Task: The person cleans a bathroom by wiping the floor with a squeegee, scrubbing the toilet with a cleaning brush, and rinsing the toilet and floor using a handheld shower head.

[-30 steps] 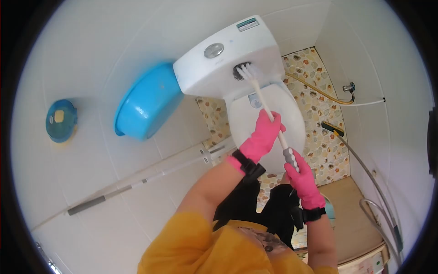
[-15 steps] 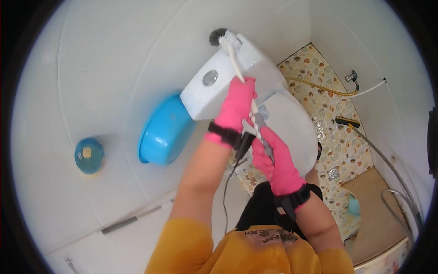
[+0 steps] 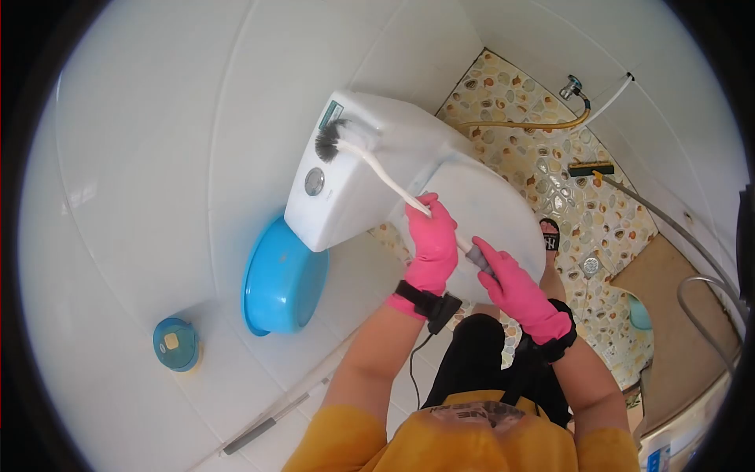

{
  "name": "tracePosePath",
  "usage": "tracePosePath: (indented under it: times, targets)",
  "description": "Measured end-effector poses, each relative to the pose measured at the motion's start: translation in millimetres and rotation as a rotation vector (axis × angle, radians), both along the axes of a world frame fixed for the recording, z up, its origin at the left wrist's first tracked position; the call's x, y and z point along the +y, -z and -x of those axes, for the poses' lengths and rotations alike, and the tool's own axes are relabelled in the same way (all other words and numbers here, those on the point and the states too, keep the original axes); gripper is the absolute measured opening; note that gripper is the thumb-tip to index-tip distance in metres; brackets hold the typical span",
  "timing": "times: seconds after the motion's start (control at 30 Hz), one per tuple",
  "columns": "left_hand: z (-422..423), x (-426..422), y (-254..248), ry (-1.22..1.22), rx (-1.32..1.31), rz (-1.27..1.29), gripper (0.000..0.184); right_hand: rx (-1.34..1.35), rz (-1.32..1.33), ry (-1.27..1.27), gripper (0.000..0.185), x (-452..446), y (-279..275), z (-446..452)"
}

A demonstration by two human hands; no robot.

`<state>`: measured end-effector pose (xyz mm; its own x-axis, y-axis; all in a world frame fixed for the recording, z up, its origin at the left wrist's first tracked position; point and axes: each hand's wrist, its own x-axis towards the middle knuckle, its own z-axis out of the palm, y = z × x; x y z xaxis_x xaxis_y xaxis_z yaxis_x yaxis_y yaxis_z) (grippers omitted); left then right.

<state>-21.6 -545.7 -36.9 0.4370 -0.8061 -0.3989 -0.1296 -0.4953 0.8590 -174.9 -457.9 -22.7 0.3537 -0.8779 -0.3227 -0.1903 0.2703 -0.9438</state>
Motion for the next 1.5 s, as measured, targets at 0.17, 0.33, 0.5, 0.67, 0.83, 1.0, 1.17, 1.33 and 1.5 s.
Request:
tracePosePath:
  times: [0.17, 0.33, 0.5, 0.67, 0.83, 1.0, 1.17, 1.33, 1.5]
  targets:
    - [42, 9, 3, -0.060, 0.072, -0.069, 0.029, 0.077, 0.091, 0.051, 0.057, 0, 20, 13]
    - [28, -8, -5, 0.444, -0.206, 0.019, 0.043, 0.291, 0.455, 0.179, 0.046, -52, 29, 19]
    - [-65, -55, -54, 0.725, -1.117, 0.587, 0.062, -0.084, -0.503, 0.017, 0.039, -116, -18, 52]
    - [-161, -98, -97, 0.809, -1.575, 0.277, 0.066, -0.014, -0.565, -0.179, 0.037, -125, -44, 72]
    - [-145, -148, -85, 0.932, -1.385, -0.379, 0.076, -0.017, -0.504, -0.305, 0.041, -219, -21, 48]
    - [-135, -164, -91, 1.015, -1.386, -0.518, 0.082, -0.077, -0.650, -0.412, 0.043, -183, -25, 70]
    - [-129, -174, -89, 1.031, -1.394, -0.572, 0.085, -0.147, -0.745, -0.427, 0.045, -199, -9, 65]
    - [-127, -174, -85, 0.975, -1.419, -0.663, 0.087, -0.050, -0.865, -0.321, 0.053, -225, 68, 50]
    - [-120, -179, -83, 0.917, -1.431, -0.714, 0.086, 0.108, -1.071, -0.258, 0.051, -193, 129, 74]
